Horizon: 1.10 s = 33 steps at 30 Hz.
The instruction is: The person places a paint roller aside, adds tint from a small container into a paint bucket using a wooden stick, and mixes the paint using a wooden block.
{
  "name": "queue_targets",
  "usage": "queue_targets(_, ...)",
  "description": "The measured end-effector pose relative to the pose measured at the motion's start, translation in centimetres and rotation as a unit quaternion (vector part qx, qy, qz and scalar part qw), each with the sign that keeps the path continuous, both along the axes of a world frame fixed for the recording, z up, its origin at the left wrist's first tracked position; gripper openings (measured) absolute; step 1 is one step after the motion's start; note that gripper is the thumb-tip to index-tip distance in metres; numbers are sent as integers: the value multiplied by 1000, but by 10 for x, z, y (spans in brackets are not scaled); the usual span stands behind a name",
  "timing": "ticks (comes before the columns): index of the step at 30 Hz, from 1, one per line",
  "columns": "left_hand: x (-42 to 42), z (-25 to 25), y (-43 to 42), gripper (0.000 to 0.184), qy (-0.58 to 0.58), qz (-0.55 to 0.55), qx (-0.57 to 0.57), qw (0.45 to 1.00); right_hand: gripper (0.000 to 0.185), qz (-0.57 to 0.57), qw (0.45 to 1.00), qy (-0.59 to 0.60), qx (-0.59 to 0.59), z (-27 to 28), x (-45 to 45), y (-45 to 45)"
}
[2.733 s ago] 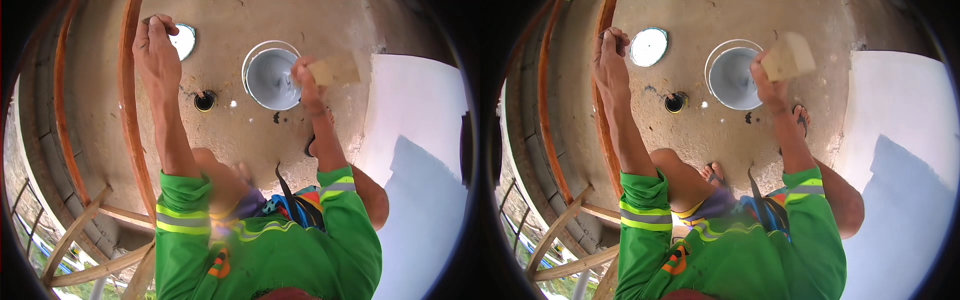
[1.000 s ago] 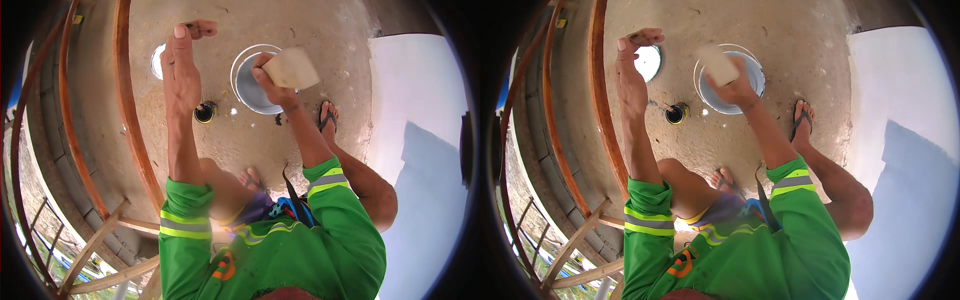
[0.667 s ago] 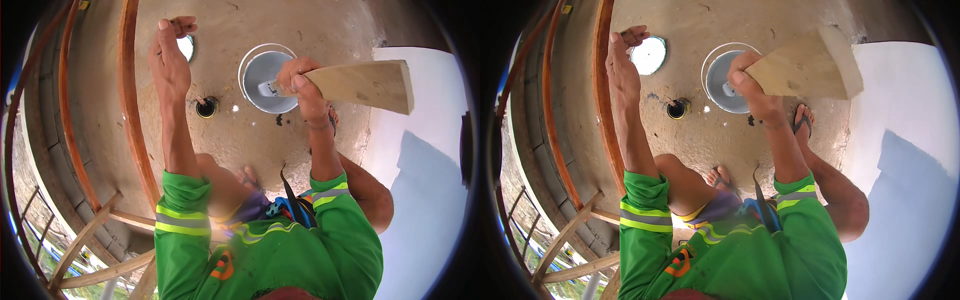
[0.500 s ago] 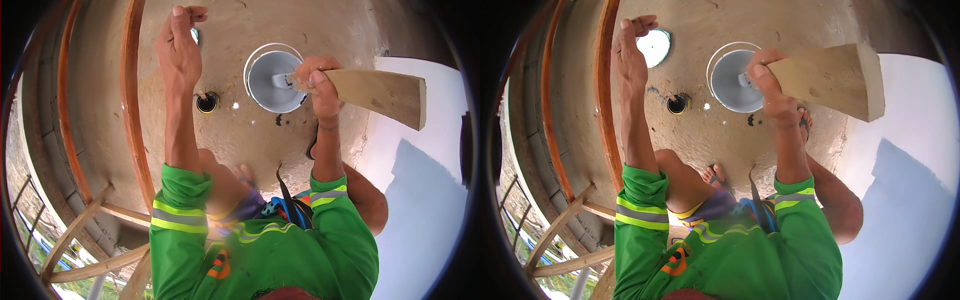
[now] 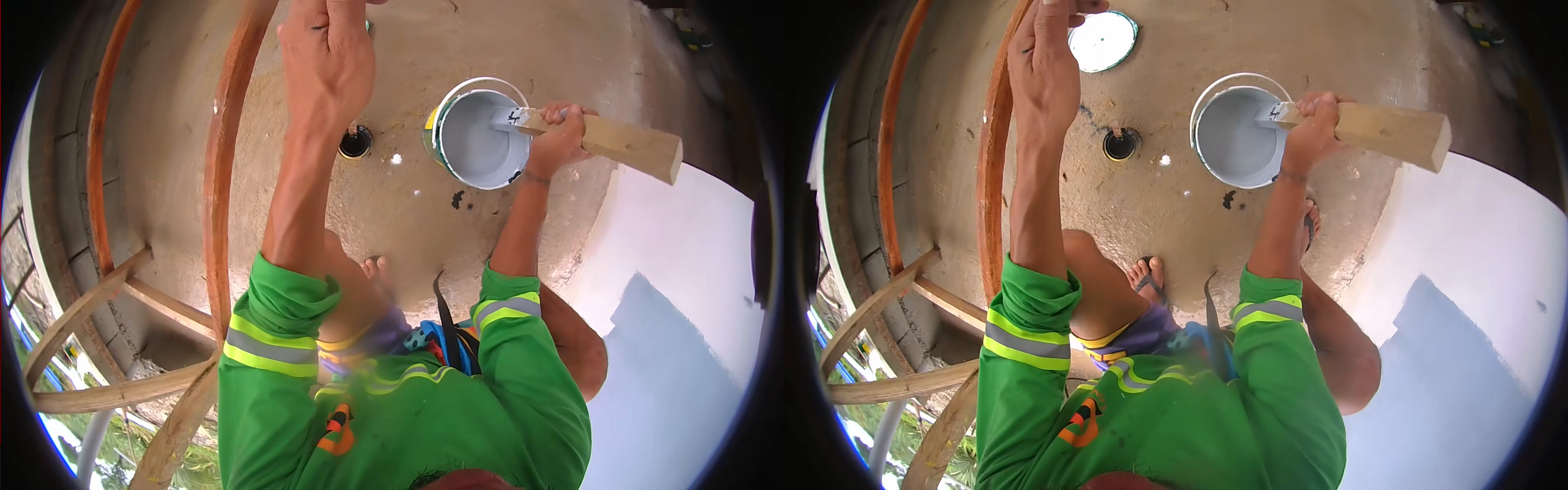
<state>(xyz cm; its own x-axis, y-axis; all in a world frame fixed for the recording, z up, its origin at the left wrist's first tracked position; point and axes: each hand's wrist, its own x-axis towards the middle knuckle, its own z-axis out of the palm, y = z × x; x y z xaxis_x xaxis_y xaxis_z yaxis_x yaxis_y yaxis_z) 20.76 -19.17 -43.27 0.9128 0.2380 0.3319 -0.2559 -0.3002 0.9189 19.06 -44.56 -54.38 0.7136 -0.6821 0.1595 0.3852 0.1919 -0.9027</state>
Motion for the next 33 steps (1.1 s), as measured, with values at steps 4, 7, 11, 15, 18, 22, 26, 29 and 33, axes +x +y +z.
queue_targets(4,-3,-3,13,56,-1,18,3,1000,10,25,1000,-5,-18,0,18,9)
queue_targets(7,-17,13,6,57,-10,35,12,999,10,36,999,-21,-16,-8,18,19)
queue_targets(11,-15,18,8,56,20,42,-5,999,10,112,991,-52,47,-24,14,27)
queue_targets(15,-16,8,4,55,-43,18,9,999,7,191,980,-47,15,-20,6,45)
queue_targets(18,-4,-3,4,56,-42,-13,-3,999,7,298,947,13,-115,-24,-7,44)
queue_targets(22,1,-5,-14,55,-4,-25,-19,999,14,447,861,23,-240,-12,-41,31)
queue_targets(26,9,-5,-18,55,17,-39,-18,999,15,540,813,9,-219,18,-75,-4)
queue_targets(29,17,-15,-17,55,13,-23,-24,999,13,487,839,61,-235,22,-76,-25)
queue_targets(33,12,-6,-17,56,82,-18,-34,996,10,376,899,60,-215,4,-48,-27)
